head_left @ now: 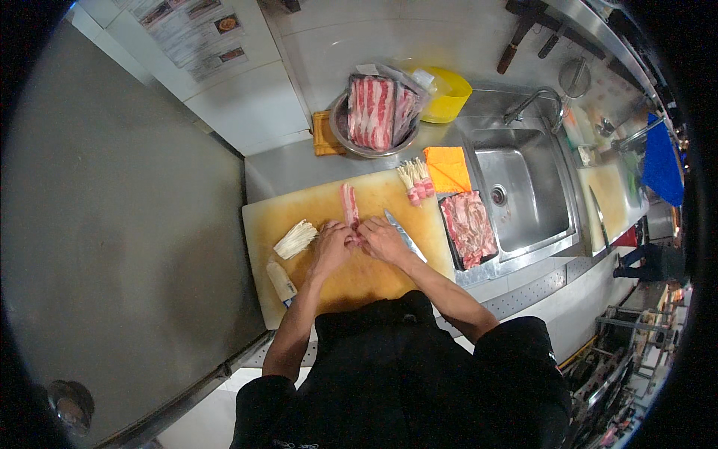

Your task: The person wraps enoki mushrooms in thin slices of pork belly on a cutting board, then uses a knife to trim the bundles and places them into a tray. The process repeats with additional mushrooms and meat slices.

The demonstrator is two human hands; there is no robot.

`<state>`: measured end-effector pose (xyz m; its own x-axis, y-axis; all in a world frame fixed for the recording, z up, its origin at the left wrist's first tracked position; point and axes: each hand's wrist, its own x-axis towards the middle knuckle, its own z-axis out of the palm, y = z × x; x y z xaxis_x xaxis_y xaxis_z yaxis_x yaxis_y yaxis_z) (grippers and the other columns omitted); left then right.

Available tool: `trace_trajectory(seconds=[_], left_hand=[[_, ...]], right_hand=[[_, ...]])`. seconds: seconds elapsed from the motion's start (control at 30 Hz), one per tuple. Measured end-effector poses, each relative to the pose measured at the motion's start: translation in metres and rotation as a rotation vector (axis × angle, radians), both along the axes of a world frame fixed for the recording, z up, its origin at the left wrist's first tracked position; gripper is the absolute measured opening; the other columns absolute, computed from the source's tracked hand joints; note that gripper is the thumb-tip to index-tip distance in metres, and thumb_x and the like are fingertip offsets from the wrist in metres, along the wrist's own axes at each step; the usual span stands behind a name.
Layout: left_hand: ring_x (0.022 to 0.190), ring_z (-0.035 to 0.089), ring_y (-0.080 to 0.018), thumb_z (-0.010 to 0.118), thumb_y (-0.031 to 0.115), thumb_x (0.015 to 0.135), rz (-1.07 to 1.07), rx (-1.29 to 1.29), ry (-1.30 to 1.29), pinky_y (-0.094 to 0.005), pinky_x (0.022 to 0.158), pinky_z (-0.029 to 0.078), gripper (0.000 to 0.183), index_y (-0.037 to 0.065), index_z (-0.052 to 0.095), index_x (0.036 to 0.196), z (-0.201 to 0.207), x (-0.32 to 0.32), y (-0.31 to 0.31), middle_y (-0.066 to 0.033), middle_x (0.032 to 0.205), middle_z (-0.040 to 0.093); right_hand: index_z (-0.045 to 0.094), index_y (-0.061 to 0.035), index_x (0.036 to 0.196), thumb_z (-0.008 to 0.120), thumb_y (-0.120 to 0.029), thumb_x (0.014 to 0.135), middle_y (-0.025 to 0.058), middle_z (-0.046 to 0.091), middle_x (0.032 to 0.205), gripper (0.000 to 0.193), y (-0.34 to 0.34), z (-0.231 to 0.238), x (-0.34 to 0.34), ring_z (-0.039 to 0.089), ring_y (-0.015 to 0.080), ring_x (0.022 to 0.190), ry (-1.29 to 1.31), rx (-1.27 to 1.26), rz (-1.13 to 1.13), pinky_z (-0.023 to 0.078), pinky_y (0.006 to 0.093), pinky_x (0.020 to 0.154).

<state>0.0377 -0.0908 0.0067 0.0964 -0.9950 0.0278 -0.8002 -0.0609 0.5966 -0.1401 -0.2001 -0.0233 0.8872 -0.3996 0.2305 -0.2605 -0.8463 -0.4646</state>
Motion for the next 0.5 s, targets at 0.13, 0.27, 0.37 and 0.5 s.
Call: trace_trajectory(seconds=[0.13,0.27,0.37,0.5], left_hand=[[0.110,0.063,-0.0343,0.083,0.010,0.081,0.077,-0.083,0.058,-0.0464,0.103,0.048,0.027,0.005,0.073,0.106,-0.011,0.001,0.003,-0.0115,0.107,0.071],[0.109,0.062,-0.0332,0.082,0.011,0.082,0.114,-0.220,-0.003,-0.0494,0.106,0.047,0.029,0.006,0.070,0.109,-0.001,-0.013,0.011,-0.0100,0.104,0.068],[0.106,0.062,-0.0328,0.082,0.011,0.083,-0.037,-0.356,-0.299,-0.0522,0.110,0.046,0.022,0.005,0.071,0.102,-0.013,-0.014,0.013,-0.0091,0.103,0.069],[0.110,0.061,-0.0317,0.080,0.011,0.084,-0.007,-0.387,-0.284,-0.0542,0.110,0.045,0.018,0.005,0.072,0.098,-0.032,-0.010,0.012,-0.0086,0.104,0.068]], right_hand=[[0.073,-0.0063,0.097,0.084,-0.021,0.078,0.0138,0.069,0.100,0.027,-0.016,-0.004,0.006,0.067,0.0353,0.104,0.011,0.082,0.032,0.053,0.0482,0.093],[0.077,-0.0088,0.099,0.085,-0.022,0.079,0.0156,0.074,0.102,0.025,-0.048,-0.006,0.019,0.070,0.0368,0.103,0.181,0.281,0.106,0.056,0.0487,0.091],[0.077,-0.0086,0.104,0.086,-0.024,0.079,0.0173,0.077,0.102,0.030,-0.059,-0.002,0.036,0.072,0.0376,0.102,0.405,0.323,0.118,0.057,0.0488,0.091],[0.076,-0.0099,0.109,0.086,-0.028,0.082,0.0152,0.075,0.111,0.035,-0.055,0.020,0.036,0.069,0.0395,0.110,0.493,0.382,0.110,0.055,0.0498,0.094]])
